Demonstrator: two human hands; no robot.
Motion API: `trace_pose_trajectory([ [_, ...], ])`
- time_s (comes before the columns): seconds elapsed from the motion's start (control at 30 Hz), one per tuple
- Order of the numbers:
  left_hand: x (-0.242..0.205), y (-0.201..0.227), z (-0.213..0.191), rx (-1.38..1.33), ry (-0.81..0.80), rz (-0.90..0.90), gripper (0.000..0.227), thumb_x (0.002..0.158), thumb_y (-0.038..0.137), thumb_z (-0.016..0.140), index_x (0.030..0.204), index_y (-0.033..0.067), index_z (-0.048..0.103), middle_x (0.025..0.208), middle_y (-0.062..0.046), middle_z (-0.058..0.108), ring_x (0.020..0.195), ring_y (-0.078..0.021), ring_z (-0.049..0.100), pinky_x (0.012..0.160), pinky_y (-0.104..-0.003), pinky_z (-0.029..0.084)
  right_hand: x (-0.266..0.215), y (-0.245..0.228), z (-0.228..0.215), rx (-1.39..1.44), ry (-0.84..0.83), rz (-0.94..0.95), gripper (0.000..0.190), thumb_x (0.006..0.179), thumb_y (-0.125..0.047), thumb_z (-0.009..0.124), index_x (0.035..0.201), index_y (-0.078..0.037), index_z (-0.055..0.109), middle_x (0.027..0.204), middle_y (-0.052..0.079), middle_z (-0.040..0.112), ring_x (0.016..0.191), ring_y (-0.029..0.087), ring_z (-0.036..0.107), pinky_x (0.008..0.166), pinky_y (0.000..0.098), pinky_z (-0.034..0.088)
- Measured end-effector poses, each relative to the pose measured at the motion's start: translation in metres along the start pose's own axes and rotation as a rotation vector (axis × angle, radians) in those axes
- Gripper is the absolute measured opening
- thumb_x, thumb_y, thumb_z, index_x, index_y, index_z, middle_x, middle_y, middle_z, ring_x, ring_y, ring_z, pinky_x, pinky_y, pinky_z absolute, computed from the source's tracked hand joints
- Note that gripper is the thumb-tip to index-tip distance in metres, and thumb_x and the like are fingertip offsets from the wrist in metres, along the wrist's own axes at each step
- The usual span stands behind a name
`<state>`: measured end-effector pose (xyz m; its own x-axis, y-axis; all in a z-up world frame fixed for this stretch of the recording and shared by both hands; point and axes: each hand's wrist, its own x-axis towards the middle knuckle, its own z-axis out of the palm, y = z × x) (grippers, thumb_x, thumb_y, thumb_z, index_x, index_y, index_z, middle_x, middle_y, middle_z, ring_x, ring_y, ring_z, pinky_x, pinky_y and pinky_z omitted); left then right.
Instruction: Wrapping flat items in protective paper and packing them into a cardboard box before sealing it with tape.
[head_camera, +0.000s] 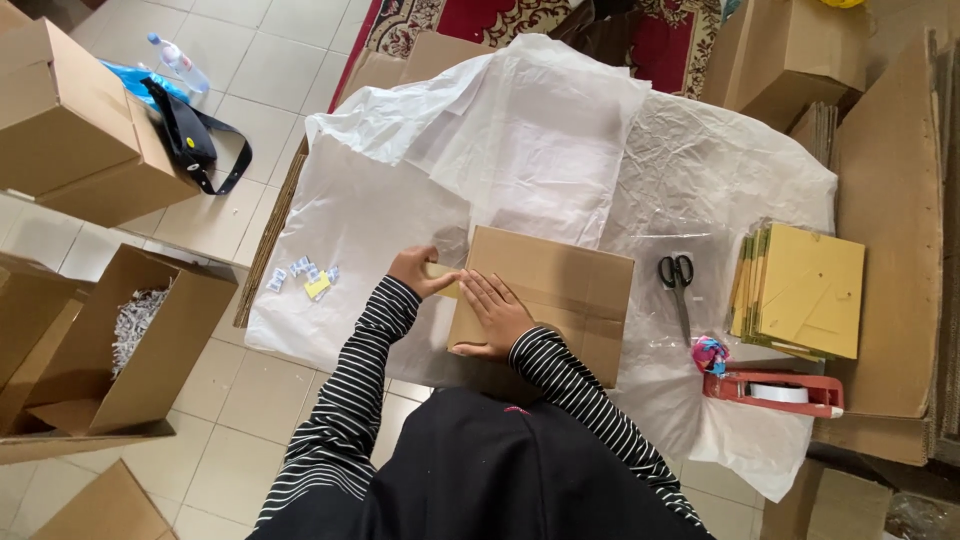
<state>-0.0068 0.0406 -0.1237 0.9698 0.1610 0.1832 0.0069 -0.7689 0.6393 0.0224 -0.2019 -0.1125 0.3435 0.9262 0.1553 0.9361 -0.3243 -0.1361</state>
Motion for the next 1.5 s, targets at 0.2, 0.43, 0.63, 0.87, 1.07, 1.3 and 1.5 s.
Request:
trace_pose_trajectory([
  [0.2,-0.027,-0.078,0.068,-0.554,0.254,-0.136,0.052,0.072,0.047,0.093,0.106,0.019,0.065,0.097,-0.003,0.072,0.097,-0.019,0.069,0.09,-0.031,0.053,-0.001,0.002,0.006,-0.021,0.033,0.005,0.115,0.081,-0.088,0.045,0.158,-0.004,0.03,0.167,0.014,0.028,0.157,0.025,0.021,0.131,0.0432,0.007],
  [0.43,-0.05,-0.051,0.115,-1.501,0.588,-0.404,0.062,0.093,0.055,0.062,0.138,0.0189,0.041,0.133,-0.011,0.058,0.113,-0.0228,0.064,0.087,-0.036,0.062,0.001,0.003,0.01,-0.059,0.074,-0.008,0.114,0.081,-0.089,0.042,0.157,-0.005,0.032,0.166,0.013,0.031,0.157,0.024,0.023,0.13,0.0436,0.008],
  [0.63,-0.048,-0.062,0.12,-1.54,0.716,-0.498,0.056,0.086,0.035,0.072,0.131,0.0174,0.044,0.119,-0.009,0.061,0.099,-0.0233,0.068,0.078,-0.039,0.066,-0.002,0.004,0.015,-0.04,0.072,0.005,0.111,0.082,-0.087,0.043,0.157,-0.006,0.033,0.166,0.012,0.031,0.157,0.023,0.023,0.13,0.0438,0.008],
  [0.87,-0.049,-0.077,0.097,-1.265,0.707,-0.349,0.05,0.075,0.011,0.085,0.119,0.0086,0.06,0.098,-0.011,0.063,0.08,-0.021,0.069,0.067,-0.033,0.066,-0.006,0.005,0.018,-0.062,0.055,0.027,0.106,0.085,-0.086,0.04,0.157,-0.009,0.035,0.168,0.008,0.03,0.157,0.02,0.022,0.13,0.0441,0.008],
  [1.07,-0.065,-0.065,0.048,-0.724,0.677,-0.355,0.067,0.061,0.015,0.101,0.119,0.0105,0.067,0.09,-0.012,0.071,0.081,-0.0162,0.068,0.07,-0.025,0.059,-0.007,0.002,0.014,-0.046,0.08,0.044,0.103,0.086,-0.085,0.038,0.158,-0.012,0.035,0.167,0.006,0.031,0.157,0.019,0.023,0.13,0.0445,0.008],
  [1.3,-0.06,-0.05,0.034,-0.64,0.654,-0.334,0.069,0.064,0.016,0.1,0.12,0.0046,0.062,0.093,-0.013,0.068,0.084,-0.0168,0.065,0.074,-0.026,0.056,-0.016,0.005,0.026,-0.077,0.13,0.092,0.1,0.088,-0.084,0.037,0.159,-0.013,0.034,0.167,0.005,0.031,0.156,0.018,0.024,0.13,0.0439,0.009],
  [1.5,-0.064,-0.053,0.035,-0.64,0.665,-0.324,0.07,0.063,0.021,0.102,0.119,0.0083,0.063,0.092,-0.01,0.068,0.083,-0.0153,0.066,0.074,-0.024,0.056,-0.069,0.019,0.029,-0.054,0.167,0.23,0.086,0.096,-0.072,0.04,0.159,-0.015,0.036,0.166,0.005,0.033,0.155,0.019,0.027,0.129,0.0424,0.012],
])
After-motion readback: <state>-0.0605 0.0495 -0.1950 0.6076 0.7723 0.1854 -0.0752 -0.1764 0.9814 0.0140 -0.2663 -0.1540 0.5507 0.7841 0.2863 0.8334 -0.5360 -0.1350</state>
